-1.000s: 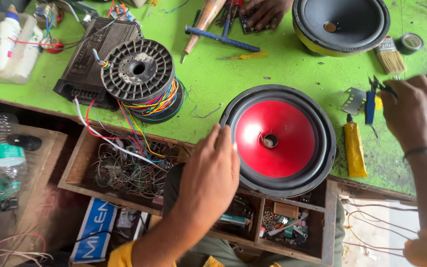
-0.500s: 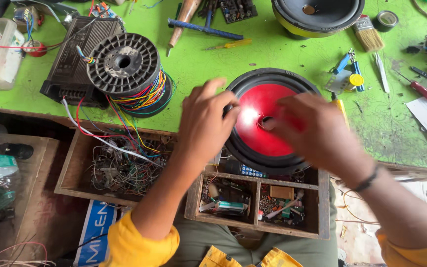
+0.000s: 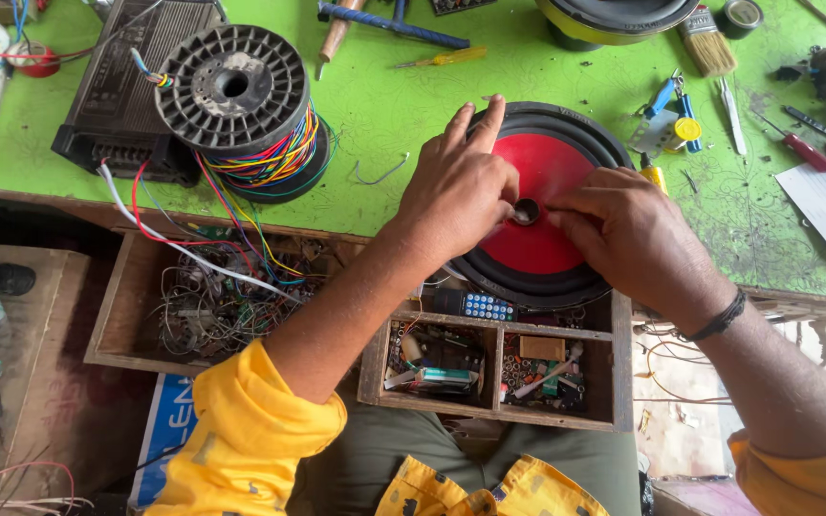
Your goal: The person uses pliers to repeatedly press and adjust a small metal ring around the voice coil area of a red-cone speaker. The speaker remains on the workbench throughout the clip.
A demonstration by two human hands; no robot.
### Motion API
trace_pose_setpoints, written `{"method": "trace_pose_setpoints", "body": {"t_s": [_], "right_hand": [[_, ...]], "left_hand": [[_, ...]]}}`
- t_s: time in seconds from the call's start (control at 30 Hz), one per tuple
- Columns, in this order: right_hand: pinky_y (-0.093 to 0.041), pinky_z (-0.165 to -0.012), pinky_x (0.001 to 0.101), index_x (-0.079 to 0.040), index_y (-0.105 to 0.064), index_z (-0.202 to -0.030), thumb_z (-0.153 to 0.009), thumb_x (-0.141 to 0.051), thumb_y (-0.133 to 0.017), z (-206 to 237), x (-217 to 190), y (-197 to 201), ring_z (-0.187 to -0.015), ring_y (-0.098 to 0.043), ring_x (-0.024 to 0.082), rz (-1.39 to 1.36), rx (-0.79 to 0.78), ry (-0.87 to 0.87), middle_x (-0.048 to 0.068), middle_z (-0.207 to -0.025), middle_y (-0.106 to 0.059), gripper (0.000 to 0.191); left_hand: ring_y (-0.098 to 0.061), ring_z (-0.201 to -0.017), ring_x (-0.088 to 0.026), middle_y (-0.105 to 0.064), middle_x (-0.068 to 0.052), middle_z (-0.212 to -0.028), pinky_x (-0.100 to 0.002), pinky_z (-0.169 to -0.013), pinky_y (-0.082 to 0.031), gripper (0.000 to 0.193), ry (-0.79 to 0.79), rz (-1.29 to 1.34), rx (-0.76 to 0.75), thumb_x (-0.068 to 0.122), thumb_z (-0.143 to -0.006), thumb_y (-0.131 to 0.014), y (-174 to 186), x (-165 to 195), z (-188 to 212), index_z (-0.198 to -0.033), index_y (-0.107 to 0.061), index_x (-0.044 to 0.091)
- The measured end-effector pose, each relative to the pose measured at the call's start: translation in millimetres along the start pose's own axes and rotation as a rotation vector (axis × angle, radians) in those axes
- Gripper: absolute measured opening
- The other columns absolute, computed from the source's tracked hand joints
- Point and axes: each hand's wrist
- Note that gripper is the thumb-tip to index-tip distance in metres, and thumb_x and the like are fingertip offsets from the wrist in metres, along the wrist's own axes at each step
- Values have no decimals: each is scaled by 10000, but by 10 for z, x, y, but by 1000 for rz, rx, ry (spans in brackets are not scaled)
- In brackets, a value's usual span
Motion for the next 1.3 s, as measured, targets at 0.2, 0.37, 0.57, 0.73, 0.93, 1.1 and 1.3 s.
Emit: {"method": "trace_pose_setpoints", "body": {"t_s": [0.2,0.37,0.57,0.73,0.93,1.1,1.3], "right_hand": [[-603,-750,347,13,-654,-1275,-987,-226,-675,-23,-120,7,-913,-759,254,-348,75,-120,149,-1068,-740,375],[-568,-739,321,43,-707,-1212,-1051,-197,-660,61,112,-39,-916,-710,223,-187,240,-62,160,-1062,-719,293],[-450,-683,226,-13,-676,-976,-1121,-216,-603,121,545,-303,-742,-578,85,-712,446,-329,16,-826,-677,259],[-501,-731,305,47,-708,-997,-1096,-235,-668,180,432,-156,-785,-614,175,-420,271,-101,91,-837,-677,301],[-534,-832,453,9,-755,-1109,-878,-147,-746,-67,95,-22,-906,-663,307,-7,-28,203,131,-974,-731,279],[-534,-860,452,-63,-776,-1014,-899,-119,-732,-76,219,50,-922,-661,300,7,-28,134,109,-927,-716,135],[-512,-888,464,-48,-760,-980,-847,-148,-752,5,298,23,-953,-639,330,75,-43,209,114,-911,-680,167]], "left_hand": [[-386,-1470,-466,-370,-329,-1580,-526,-1192,-373,265,-7,173,198,33,-804,-715,-103,-141,115,-1044,-760,137],[-290,-1502,-509,-297,-367,-1607,-579,-1181,-292,412,249,209,377,-8,-830,-639,-278,263,439,-1216,-653,135],[-141,-1584,-577,-200,-380,-1658,-671,-1265,-93,400,142,408,521,72,-976,-656,-304,593,716,-1362,-551,81],[-253,-1552,-532,-267,-361,-1640,-589,-1254,-221,296,205,384,502,212,-979,-720,-68,5,606,-1233,-612,104],[-252,-1505,-516,-368,-275,-1587,-651,-1209,-164,97,154,169,256,257,-866,-811,3,86,428,-879,-785,165],[-209,-1504,-512,-305,-275,-1609,-693,-1177,-168,105,146,35,176,207,-751,-825,-75,292,341,-841,-813,155],[-177,-1531,-480,-270,-257,-1627,-705,-1198,-146,107,121,-60,107,168,-777,-796,-185,324,214,-873,-836,192]]}}
Point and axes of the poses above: each hand's wrist, its own z-axis away from the middle knuckle, its own y-axis out of the back of the hand, x = y × z
